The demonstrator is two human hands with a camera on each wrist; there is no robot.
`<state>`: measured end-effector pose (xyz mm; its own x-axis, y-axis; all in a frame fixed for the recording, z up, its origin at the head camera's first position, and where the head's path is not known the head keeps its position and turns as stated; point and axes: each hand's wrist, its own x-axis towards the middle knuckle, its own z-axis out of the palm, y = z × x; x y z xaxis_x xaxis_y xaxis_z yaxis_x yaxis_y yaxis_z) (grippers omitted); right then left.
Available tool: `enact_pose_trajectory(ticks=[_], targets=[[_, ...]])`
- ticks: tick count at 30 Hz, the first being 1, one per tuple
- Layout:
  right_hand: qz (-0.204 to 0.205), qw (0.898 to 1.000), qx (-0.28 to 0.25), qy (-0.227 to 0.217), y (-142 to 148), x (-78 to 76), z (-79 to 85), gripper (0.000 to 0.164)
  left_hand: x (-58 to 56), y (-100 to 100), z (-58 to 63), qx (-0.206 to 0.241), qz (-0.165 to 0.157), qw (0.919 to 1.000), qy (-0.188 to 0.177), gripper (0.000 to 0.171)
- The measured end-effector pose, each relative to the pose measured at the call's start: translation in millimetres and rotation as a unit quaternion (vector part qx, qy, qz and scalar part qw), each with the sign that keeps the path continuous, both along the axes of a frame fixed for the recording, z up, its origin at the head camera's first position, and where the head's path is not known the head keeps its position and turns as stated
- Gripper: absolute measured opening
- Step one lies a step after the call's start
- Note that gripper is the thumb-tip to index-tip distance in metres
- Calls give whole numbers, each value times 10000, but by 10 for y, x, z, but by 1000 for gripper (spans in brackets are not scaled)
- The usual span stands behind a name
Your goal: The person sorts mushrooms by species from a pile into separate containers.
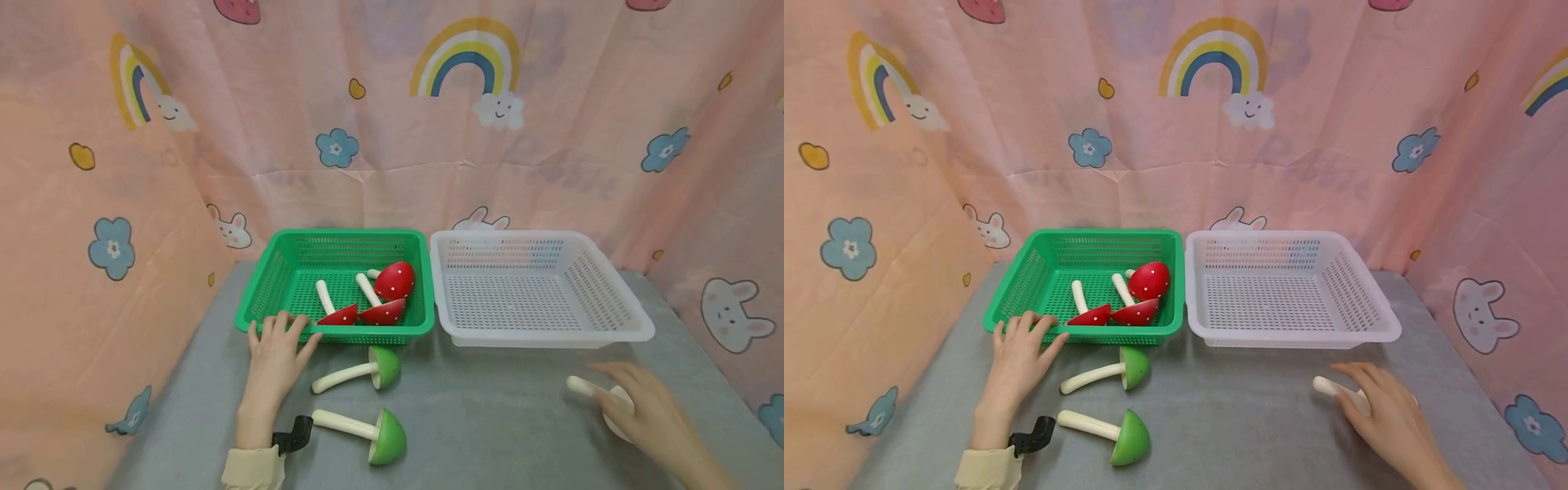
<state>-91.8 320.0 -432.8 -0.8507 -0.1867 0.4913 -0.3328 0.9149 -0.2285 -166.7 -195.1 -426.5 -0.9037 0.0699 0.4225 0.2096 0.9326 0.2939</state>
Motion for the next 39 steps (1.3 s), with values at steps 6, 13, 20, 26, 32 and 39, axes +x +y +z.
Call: enact_pose_trajectory(ticks=[6, 13, 20, 26, 32, 39], targets=[[-138, 9987, 252, -418, 14, 17, -49, 37, -5, 2, -4, -37, -10, 10000, 91, 28], [-82, 9984, 457, -315, 42, -12, -84, 44, 2, 3, 9, -26, -24, 10000, 73, 28], [-22, 9970, 740, -211, 76, -16, -136, 45, -3, 6, -8, -58, -4, 9998, 202, 29], [-127, 9949, 940, -335, 102, -13, -166, 38, -2, 7, -20, -63, -18, 9997, 251, 28], [-209, 9941, 885, -584, 109, -11, -158, 36, 1, -1, -10, -54, -9, 9999, 84, 28], [76, 9965, 831, -101, 116, -55, -110, 49, 1, 3, 11, -53, -4, 10000, 36, 27]])
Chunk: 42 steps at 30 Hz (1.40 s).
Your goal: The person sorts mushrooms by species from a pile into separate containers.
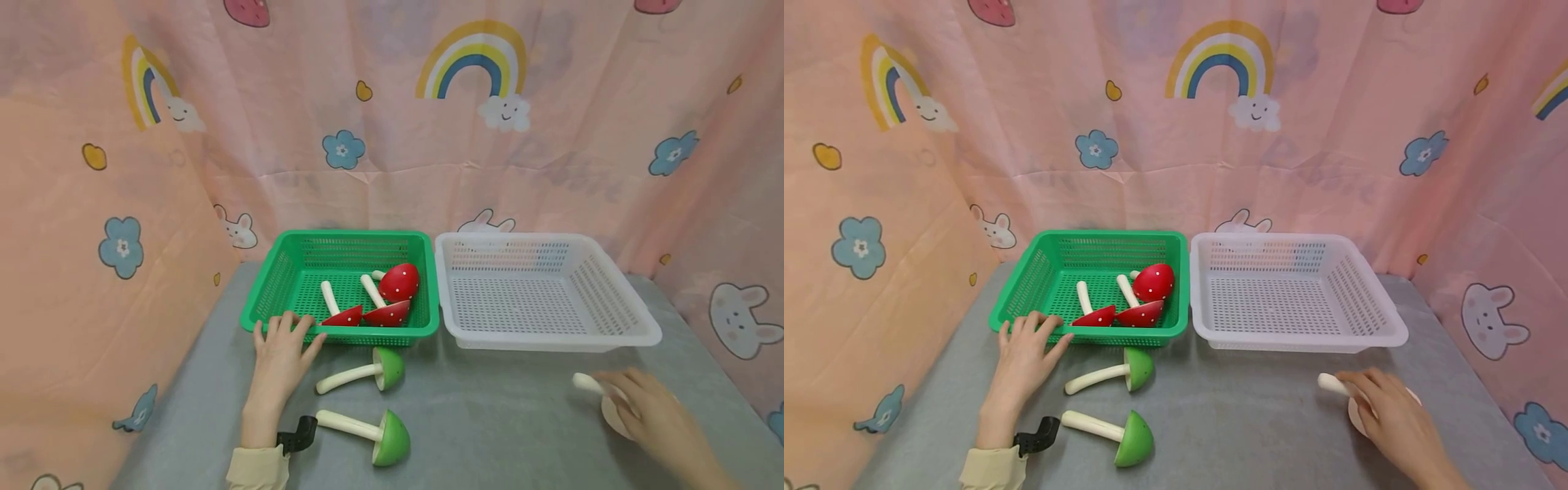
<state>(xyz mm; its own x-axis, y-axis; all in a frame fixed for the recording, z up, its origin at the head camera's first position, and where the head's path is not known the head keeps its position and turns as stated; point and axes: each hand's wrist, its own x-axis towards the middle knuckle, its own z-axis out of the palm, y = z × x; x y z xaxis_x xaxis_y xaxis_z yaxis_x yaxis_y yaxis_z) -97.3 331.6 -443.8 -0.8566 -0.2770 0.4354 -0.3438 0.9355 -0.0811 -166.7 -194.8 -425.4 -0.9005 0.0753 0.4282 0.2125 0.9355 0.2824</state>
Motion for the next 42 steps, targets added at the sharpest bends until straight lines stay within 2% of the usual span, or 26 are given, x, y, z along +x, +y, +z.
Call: enact_pose_trajectory(ticks=[2, 9, 21, 30, 34, 42], targets=[[36, 10000, -9, 10, -21, -21, 36, 49, 0, 1, -1, -1, -4, 10000, 0, 27], [-46, 9990, -95, -430, -162, -57, 208, 44, 5, 3, 0, 11, -5, 10000, 2, 27], [525, 9983, -224, 111, -415, -74, 424, 59, 10, 13, 14, 3, -10, 10000, 39, 26], [967, 9951, -140, 157, -664, -79, 670, 60, 13, 17, 17, -15, -8, 10000, 39, 27], [1325, 9903, -323, 272, -777, -126, 751, 58, 11, 12, 19, -36, 0, 10000, 4, 27], [1508, 9838, -966, 17, -1088, -227, 924, 52, 9, 14, 13, -62, 13, 10000, 45, 26]])
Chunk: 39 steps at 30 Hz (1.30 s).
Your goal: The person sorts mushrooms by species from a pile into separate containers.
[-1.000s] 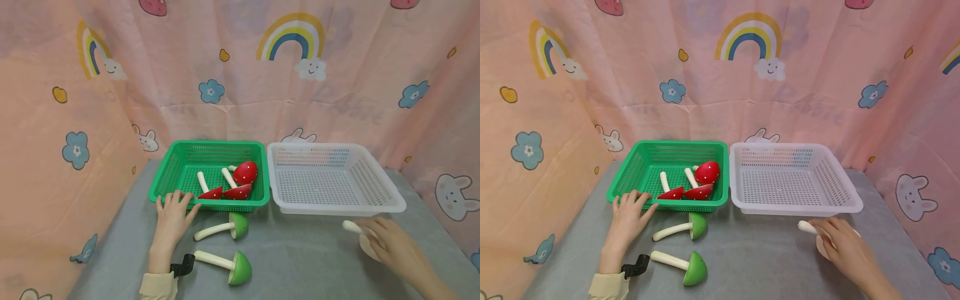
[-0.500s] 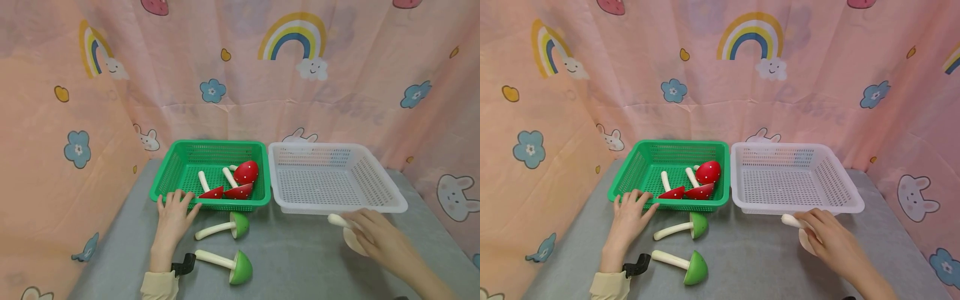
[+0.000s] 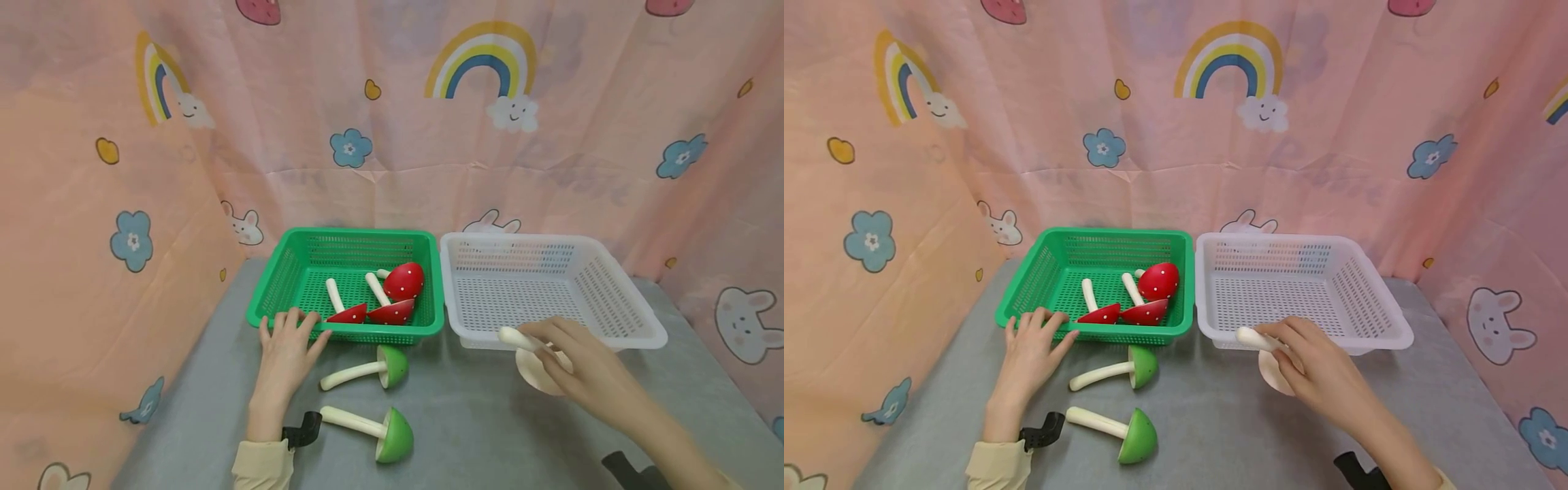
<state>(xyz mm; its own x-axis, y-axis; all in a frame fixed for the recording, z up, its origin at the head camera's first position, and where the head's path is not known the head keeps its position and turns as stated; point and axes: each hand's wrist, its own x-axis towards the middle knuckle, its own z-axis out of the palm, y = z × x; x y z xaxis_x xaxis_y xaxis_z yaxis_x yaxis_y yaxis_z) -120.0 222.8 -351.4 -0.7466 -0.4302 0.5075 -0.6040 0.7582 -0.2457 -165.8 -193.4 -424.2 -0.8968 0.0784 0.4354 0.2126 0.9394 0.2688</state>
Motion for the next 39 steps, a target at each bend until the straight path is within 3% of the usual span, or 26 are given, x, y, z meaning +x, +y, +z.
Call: enact_pose_trajectory(ticks=[11, 21, 31, 39], targets=[[421, 9946, -681, -665, -469, -321, 157, 38, -3, -26, -10, -5, 8, 10000, 4, 26], [778, 9662, -1716, -1759, -837, -639, 199, 35, 0, -10, -29, -2, 21, 10000, 35, 25], [759, 9496, -2087, -2213, -1178, -1006, 273, 37, -6, -2, -32, -28, 26, 9999, 147, 26], [845, 9431, -2106, -2428, -1522, -1298, 270, 31, -5, 8, -15, -22, 55, 10000, 57, 25]])
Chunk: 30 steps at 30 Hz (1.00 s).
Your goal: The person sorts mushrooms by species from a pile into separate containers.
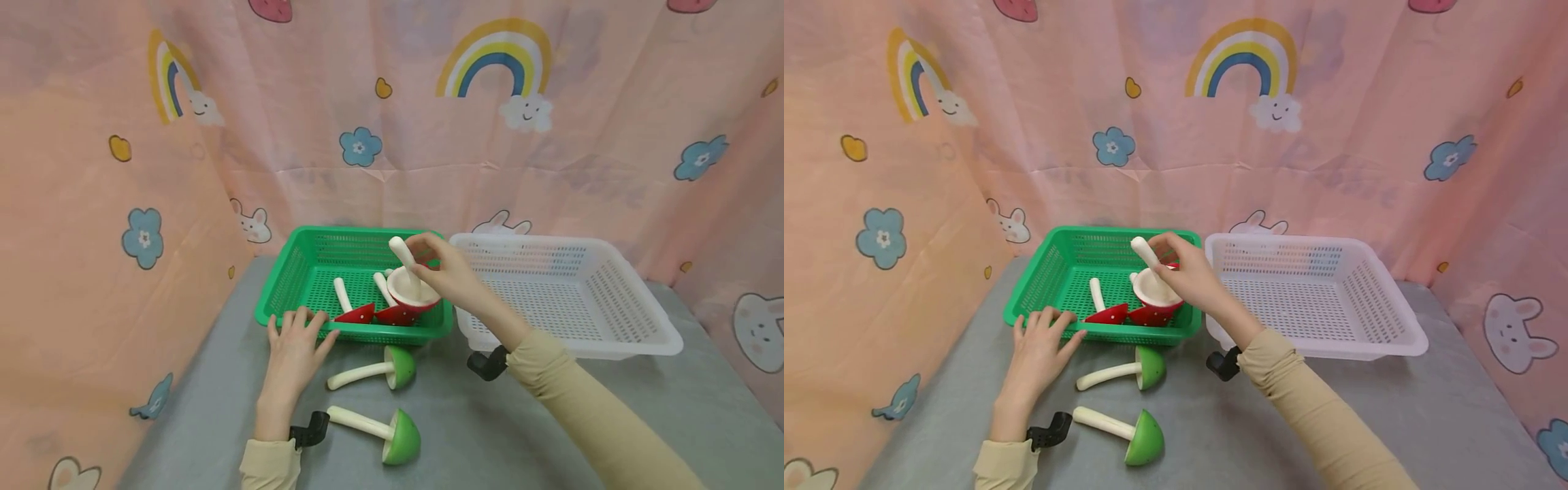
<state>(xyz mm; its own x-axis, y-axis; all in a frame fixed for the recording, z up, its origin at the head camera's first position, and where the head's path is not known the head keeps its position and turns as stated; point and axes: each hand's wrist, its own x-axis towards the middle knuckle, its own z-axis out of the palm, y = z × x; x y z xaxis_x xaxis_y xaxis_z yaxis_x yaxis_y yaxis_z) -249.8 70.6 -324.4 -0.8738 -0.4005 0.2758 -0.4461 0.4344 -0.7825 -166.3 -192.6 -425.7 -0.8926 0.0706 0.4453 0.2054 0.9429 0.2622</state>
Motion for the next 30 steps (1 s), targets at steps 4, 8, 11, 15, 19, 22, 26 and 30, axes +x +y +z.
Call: enact_pose_trajectory(ticks=[4, 8, 11, 15, 19, 22, 26, 30], targets=[[-36, 10000, 77, -50, -165, -104, -36, 30, -6, 13, 0, -24, -6, 10000, -43, 26], [-74, 9999, 120, -81, -320, -186, -84, 30, -2, 15, -4, 0, 16, 10000, -38, 25], [-181, 9996, 131, -190, -434, -244, -118, 29, -4, 9, -4, 2, 24, 10000, 18, 25], [-297, 9988, 134, -359, -575, -331, -189, 28, -8, 1, 1, -35, 32, 10000, 44, 25], [-350, 9985, 112, -402, -711, -428, -292, 28, -19, -12, -4, -78, 53, 10000, -21, 26], [-443, 9974, 167, -538, -791, -476, -372, 28, -26, -11, -15, -85, 40, 10000, -22, 26], [-556, 9948, 288, -807, -873, -496, -447, 30, -22, -4, -23, -104, 8, 9999, 116, 25], [-510, 9941, 377, -874, -917, -491, -465, 36, -19, -14, -21, -112, -3, 9997, 230, 25]])
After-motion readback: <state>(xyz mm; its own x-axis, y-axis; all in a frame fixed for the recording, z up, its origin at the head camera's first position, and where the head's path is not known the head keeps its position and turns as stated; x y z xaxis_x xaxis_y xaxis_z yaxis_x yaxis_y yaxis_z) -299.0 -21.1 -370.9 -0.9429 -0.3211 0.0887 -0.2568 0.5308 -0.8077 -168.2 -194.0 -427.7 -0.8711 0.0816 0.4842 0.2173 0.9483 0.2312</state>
